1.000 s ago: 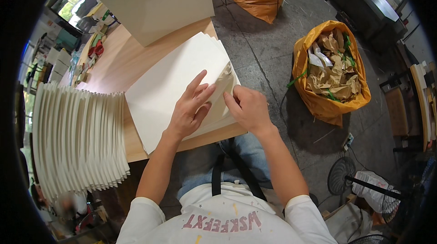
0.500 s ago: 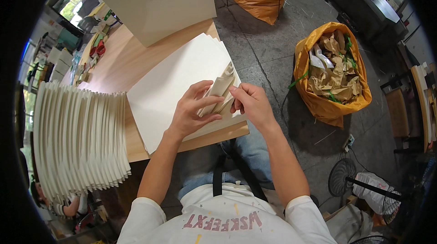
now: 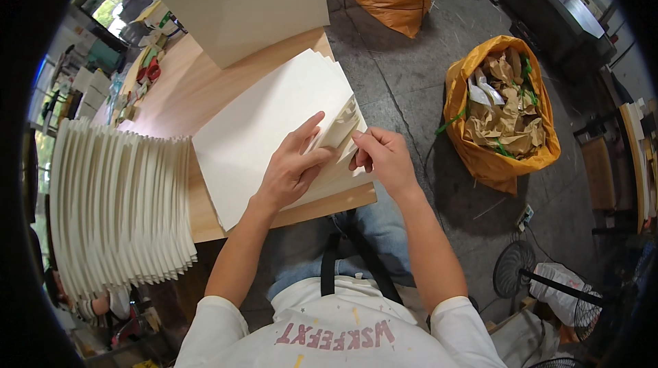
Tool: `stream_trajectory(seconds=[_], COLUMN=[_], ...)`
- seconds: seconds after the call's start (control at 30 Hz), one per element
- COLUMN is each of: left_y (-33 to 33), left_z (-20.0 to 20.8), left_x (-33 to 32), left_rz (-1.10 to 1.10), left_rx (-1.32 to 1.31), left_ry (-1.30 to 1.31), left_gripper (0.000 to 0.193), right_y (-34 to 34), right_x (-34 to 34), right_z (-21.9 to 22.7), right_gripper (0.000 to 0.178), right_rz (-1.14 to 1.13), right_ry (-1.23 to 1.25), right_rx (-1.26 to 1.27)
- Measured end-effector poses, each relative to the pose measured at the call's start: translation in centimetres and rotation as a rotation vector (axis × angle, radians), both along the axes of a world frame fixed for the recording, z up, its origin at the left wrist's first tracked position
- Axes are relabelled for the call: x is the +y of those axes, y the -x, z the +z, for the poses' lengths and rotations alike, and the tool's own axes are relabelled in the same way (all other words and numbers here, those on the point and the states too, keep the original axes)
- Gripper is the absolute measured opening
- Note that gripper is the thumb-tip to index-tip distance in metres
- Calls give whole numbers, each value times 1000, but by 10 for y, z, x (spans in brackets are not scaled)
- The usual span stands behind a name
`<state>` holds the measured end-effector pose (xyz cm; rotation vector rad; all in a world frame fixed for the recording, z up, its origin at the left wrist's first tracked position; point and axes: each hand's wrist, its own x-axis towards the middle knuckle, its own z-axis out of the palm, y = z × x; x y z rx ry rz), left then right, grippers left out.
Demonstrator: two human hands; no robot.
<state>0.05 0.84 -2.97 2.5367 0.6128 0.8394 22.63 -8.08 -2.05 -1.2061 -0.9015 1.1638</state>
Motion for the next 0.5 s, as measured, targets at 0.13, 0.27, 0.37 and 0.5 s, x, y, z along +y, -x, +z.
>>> stream_trajectory(seconds=[0.13,0.27,0.37,0.5], left_y=[-6,-5,-5,-6], left_z=[14,11,10,11], left_x=[-7,-6,-3,-2], left_rz=[15,13,-3,-17], left_rx=[-7,-44,-61,-67], left_ry=[55,85,94,110], left_gripper=[40,50,53,54], right_y=[-1,1,-3,2], right_x=[2,1,-4,-27], right_z=[0,2,-4,-17], right_gripper=[36,37,37,25], right_rz=[9,8,-8,-550], right_ry=[-2,-1,-27,-105], right_rx=[80,54,52,-750])
